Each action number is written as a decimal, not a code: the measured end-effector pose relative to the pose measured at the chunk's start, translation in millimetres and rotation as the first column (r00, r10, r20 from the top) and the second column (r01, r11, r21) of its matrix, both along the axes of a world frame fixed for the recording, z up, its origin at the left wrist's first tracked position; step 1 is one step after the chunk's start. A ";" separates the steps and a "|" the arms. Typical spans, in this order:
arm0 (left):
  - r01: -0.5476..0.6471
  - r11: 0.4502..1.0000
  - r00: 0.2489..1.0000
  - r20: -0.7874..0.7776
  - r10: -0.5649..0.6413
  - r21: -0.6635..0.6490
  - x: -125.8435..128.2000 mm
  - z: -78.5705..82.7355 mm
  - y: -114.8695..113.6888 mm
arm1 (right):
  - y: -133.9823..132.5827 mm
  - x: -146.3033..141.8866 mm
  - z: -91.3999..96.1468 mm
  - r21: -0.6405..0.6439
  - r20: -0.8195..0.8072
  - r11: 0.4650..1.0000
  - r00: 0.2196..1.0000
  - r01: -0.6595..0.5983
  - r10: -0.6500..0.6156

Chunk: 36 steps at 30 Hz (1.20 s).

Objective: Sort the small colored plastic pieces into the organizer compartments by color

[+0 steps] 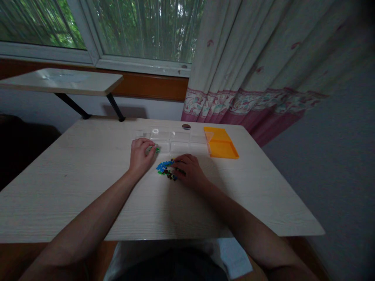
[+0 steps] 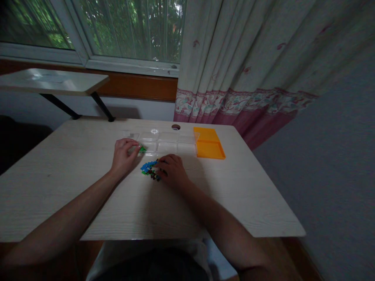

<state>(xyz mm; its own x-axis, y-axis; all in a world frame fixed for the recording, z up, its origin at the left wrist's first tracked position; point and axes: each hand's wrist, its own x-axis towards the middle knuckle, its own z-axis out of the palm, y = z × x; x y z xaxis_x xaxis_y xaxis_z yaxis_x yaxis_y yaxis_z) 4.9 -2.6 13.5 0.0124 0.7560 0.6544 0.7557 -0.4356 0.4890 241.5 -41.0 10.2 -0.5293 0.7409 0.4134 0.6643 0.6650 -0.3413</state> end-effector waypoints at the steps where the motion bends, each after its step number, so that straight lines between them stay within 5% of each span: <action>1: -0.016 1.000 1.000 0.002 0.016 0.002 -1.3 -1.2 1.4 | -1.0 -0.5 -0.1 0.002 0.012 1.000 1.000 -0.002 0.001; 9: -0.078 0.997 0.997 -0.024 0.078 0.028 -6.7 -6.6 9.0 | -6.8 -2.2 -1.9 0.043 0.098 0.999 0.995 -0.009 0.005; 36: -0.108 0.994 0.994 -0.012 0.108 -0.001 -10.7 -9.7 12.2 | 3.9 1.8 -0.5 0.018 -0.133 0.995 0.987 0.096 -0.092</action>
<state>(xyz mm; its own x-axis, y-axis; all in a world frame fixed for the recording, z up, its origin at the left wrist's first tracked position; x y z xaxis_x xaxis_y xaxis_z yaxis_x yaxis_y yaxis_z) -5.8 9.6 3.8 -0.0615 0.7547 0.6532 0.8041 -0.3502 0.4803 243.3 -37.1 9.8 -0.3976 0.7736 0.4934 0.6748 0.6109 -0.4141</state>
